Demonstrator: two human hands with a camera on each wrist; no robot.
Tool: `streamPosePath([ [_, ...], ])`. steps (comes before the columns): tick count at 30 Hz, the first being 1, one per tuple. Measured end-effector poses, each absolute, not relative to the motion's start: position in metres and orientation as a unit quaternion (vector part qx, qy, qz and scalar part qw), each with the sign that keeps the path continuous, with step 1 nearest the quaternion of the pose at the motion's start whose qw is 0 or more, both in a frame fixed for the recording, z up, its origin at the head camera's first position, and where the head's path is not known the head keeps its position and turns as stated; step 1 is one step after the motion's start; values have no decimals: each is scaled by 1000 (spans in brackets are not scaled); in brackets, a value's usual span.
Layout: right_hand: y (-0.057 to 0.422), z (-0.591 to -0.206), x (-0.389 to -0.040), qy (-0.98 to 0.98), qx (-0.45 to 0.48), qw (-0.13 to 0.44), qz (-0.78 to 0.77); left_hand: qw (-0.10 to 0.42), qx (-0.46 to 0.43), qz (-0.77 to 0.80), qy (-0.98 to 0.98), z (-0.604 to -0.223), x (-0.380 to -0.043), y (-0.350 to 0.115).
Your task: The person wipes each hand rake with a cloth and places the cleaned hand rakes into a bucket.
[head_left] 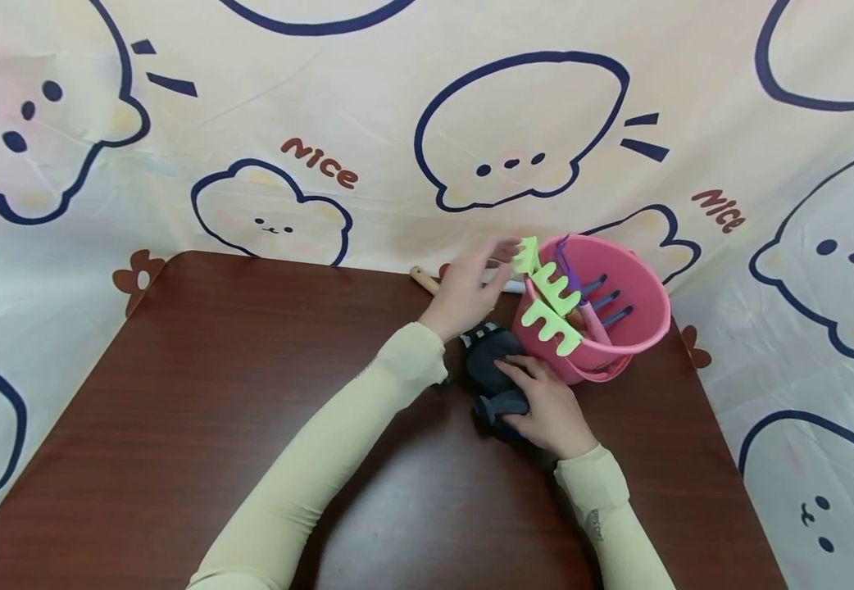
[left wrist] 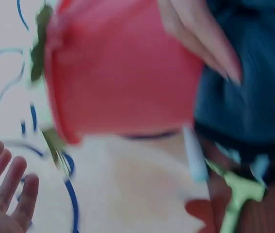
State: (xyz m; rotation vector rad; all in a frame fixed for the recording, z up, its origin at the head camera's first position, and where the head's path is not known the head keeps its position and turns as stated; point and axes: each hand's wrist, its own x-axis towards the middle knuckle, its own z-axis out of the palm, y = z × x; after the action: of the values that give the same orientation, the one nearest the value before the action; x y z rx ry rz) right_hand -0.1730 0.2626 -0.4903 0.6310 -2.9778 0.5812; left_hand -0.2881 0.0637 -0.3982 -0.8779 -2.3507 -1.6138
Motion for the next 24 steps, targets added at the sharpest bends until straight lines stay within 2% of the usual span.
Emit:
streamPosePath([
  [4, 263, -491, -172, -960, 202, 17, 192, 80, -234, -481, -841, -421, -311, 42],
  [7, 264, -492, -171, -961, 200, 12, 190, 33, -206, -362, -909, -445, -326, 28],
  [11, 265, -493, -170, -962, 198, 14, 189, -34, -233, -192, -953, -479, -333, 20],
  [14, 265, -493, -170, -961, 203, 16, 188, -63, -240, -105, -963, -498, -333, 17],
  [19, 265, -492, -171, -962, 201, 16, 187, -56, -230, -25, -971, -506, -331, 16],
  [24, 266, -491, -172, -961, 206, 22, 183, -65, -206, -22, -976, -498, -328, 12],
])
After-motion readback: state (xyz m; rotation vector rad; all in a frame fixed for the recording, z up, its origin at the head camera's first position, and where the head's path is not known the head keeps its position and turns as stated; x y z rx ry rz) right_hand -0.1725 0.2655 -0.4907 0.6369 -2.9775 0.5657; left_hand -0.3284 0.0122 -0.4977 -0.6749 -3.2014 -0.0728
